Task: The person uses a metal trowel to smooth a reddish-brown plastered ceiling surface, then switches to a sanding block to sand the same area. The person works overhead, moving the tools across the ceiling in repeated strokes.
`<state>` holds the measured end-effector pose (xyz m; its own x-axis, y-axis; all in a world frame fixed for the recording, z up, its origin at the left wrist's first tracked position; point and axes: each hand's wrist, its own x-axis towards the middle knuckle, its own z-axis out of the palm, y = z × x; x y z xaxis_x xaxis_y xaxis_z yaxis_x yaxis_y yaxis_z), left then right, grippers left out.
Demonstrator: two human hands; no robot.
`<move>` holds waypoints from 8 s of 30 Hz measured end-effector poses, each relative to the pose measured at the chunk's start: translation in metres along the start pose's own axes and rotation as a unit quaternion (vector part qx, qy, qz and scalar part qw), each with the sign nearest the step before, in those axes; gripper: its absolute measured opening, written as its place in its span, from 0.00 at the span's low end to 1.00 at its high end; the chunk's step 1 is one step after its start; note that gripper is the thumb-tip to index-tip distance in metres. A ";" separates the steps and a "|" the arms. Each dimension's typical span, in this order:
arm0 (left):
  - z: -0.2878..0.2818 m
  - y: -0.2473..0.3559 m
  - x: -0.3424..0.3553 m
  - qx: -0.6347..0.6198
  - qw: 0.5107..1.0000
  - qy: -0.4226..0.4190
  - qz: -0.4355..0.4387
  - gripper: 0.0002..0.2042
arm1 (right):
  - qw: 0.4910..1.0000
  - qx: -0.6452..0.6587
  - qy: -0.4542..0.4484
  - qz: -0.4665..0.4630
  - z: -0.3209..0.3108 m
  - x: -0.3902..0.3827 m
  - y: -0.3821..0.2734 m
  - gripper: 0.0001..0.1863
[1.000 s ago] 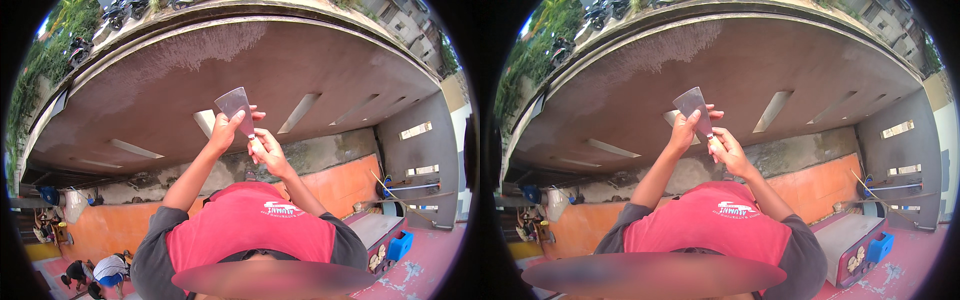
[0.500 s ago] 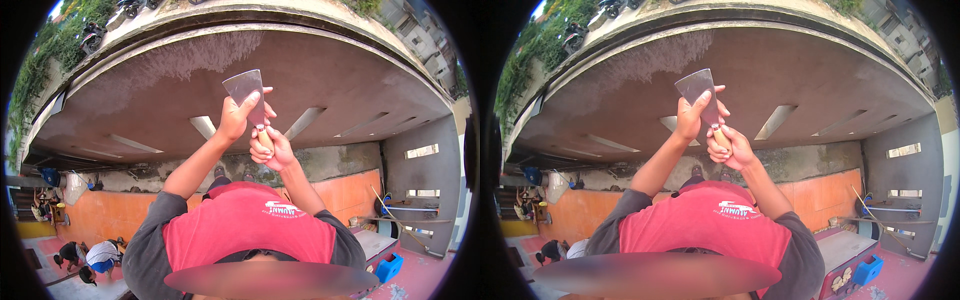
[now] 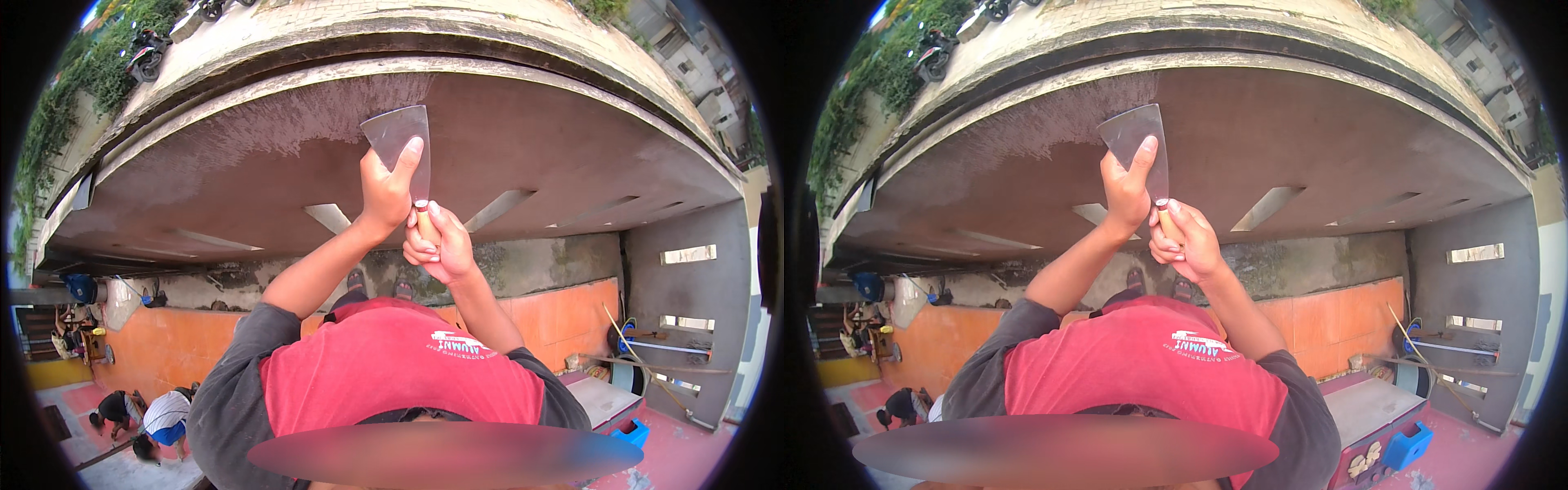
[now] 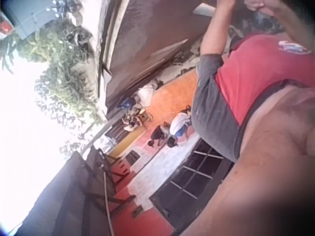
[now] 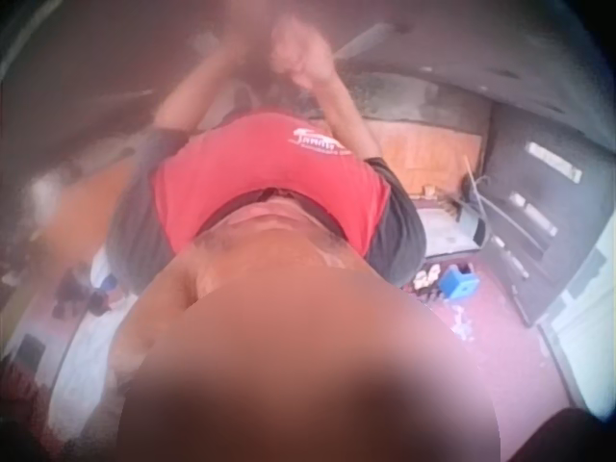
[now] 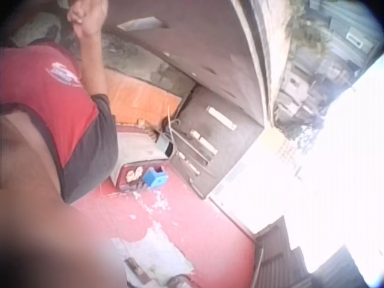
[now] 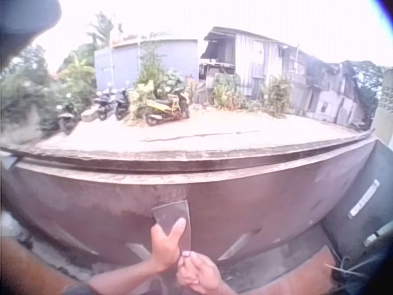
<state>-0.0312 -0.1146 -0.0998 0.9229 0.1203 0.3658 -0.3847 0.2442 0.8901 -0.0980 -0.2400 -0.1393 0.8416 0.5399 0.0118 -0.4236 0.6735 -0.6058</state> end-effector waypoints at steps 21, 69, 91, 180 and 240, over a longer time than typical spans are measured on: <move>0.005 0.020 0.003 0.073 0.997 0.019 0.012 0.12 | 0.993 0.102 -0.028 0.049 0.004 0.006 0.001 0.26; -0.023 -0.024 -0.042 -0.016 0.998 -0.038 -0.046 0.09 | 0.973 -0.229 0.005 0.023 -0.046 -0.021 -0.004 0.29; -0.046 -0.048 -0.097 0.000 0.997 0.029 -0.074 0.10 | 0.422 -0.818 0.276 -0.276 -0.094 0.024 -0.048 0.68; 0.011 -0.011 -0.134 -0.107 0.990 -0.011 -0.096 0.08 | 0.985 0.147 -0.078 0.041 -0.024 -0.125 0.033 0.21; -0.032 0.019 -0.013 -0.057 0.983 -0.076 -0.154 0.17 | 0.972 0.218 -0.075 0.048 -0.002 0.019 0.053 0.10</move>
<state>-0.0513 -0.0810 -0.0960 0.9847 -0.1190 0.1270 -0.0774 0.3539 0.9321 -0.1038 -0.1957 -0.1729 0.7475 0.6555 0.1073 -0.6263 0.7494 -0.2149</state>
